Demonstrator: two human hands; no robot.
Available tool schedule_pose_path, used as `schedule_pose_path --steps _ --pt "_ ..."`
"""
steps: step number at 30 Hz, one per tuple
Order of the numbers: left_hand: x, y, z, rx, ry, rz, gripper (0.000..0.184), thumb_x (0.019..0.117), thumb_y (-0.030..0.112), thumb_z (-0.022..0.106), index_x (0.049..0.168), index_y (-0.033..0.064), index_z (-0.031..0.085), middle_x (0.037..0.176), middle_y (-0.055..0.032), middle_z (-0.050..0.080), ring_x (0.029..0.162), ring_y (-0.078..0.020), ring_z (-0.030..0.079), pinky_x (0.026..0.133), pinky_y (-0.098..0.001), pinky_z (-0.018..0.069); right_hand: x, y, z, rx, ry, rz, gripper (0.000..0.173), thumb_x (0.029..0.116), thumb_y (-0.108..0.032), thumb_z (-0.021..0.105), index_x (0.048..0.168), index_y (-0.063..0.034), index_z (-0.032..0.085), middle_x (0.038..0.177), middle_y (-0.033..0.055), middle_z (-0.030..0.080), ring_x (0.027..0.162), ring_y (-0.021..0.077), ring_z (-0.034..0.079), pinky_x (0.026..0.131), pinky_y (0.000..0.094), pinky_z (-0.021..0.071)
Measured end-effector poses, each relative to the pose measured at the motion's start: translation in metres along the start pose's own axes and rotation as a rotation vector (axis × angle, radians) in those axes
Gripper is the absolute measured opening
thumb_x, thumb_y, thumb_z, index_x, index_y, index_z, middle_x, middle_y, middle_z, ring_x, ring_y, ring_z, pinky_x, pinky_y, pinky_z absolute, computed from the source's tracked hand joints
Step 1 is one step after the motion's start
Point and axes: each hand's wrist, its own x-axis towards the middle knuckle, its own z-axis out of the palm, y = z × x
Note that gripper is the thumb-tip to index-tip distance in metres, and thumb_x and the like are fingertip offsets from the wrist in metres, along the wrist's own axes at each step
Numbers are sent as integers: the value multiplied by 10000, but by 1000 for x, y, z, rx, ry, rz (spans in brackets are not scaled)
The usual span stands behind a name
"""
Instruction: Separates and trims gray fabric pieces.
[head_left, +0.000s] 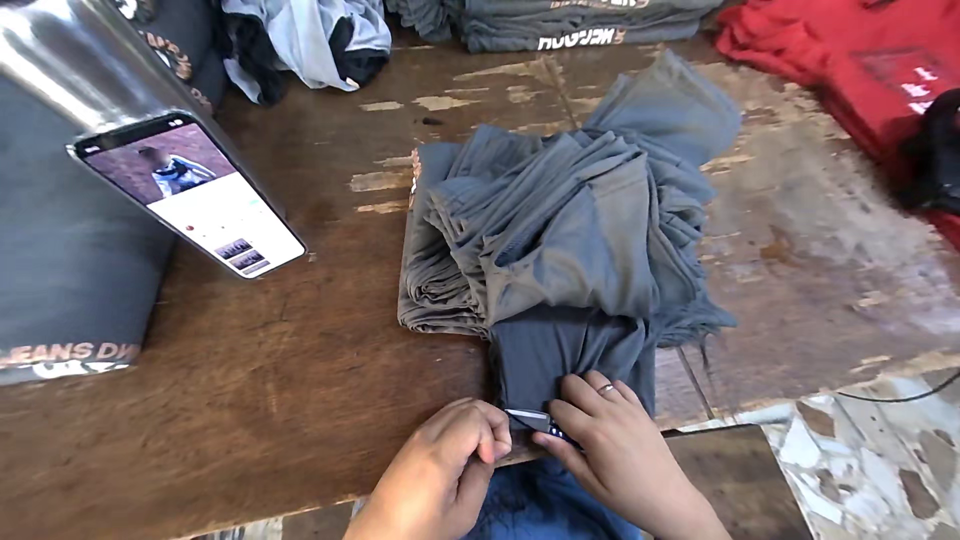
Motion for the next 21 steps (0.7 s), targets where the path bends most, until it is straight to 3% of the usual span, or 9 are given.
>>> schedule_pose_path --steps 2,4,6,10,13,15,17,19,21 --pt "-1 2 -7 -91 -72 21 103 988 73 599 933 86 513 955 -43 642 937 -68 640 863 -180 532 1 -1 -5 52 -23 25 571 1044 -570 396 865 -113 689 908 124 689 911 357 681 718 511 522" --pt "-3 5 -22 -226 -268 26 230 1010 280 646 938 63 669 925 -58 707 955 -120 662 884 -248 522 -2 3 -11 207 -9 48 621 1050 -560 404 861 -32 670 904 192 683 883 391 678 768 561 527" --pt "-3 7 -35 -179 -448 18 431 974 492 642 1040 81 753 1098 -75 741 1106 -163 645 985 -298 484 -9 13 -18 399 14 75 649 1051 -555 425 838 25 623 854 223 636 811 347 630 768 515 511" --pt "4 11 -26 60 -198 -46 377 947 475 698 1048 113 713 1067 -36 695 1059 -106 629 923 -248 516 -15 29 -24 617 57 9 629 1058 -541 456 841 41 553 792 174 531 765 196 526 747 327 466" --pt "18 10 8 403 23 -139 615 811 558 779 1290 183 688 1086 -53 679 989 -161 657 836 -343 567 -12 22 -18 665 157 -43 554 1028 -500 565 849 24 541 799 123 513 752 108 494 716 225 434" --pt "26 2 28 522 102 -149 580 772 354 807 1323 210 697 1048 -82 664 946 -223 655 788 -394 563 -11 20 -8 634 246 -57 428 969 -439 686 866 -55 528 839 37 510 795 22 505 724 131 431" --pt "30 -3 38 518 179 -109 465 756 106 672 1200 207 768 949 -54 698 876 -191 682 761 -348 570 -11 19 -4 585 329 -65 259 911 -246 693 866 -65 514 853 44 521 810 32 517 736 120 431" --pt "30 0 37 375 212 -96 421 842 30 556 1168 182 775 933 -42 698 874 -135 668 789 -279 557 -15 26 -7 469 423 -4 146 873 -167 613 897 -64 513 886 57 537 832 38 539 758 127 446" --pt "28 3 33 153 248 -104 372 895 -14 509 1117 120 776 925 -42 720 881 -102 663 812 -245 547 -25 45 -17 365 503 88 196 909 -247 616 959 -71 544 921 43 565 860 28 559 770 158 467"
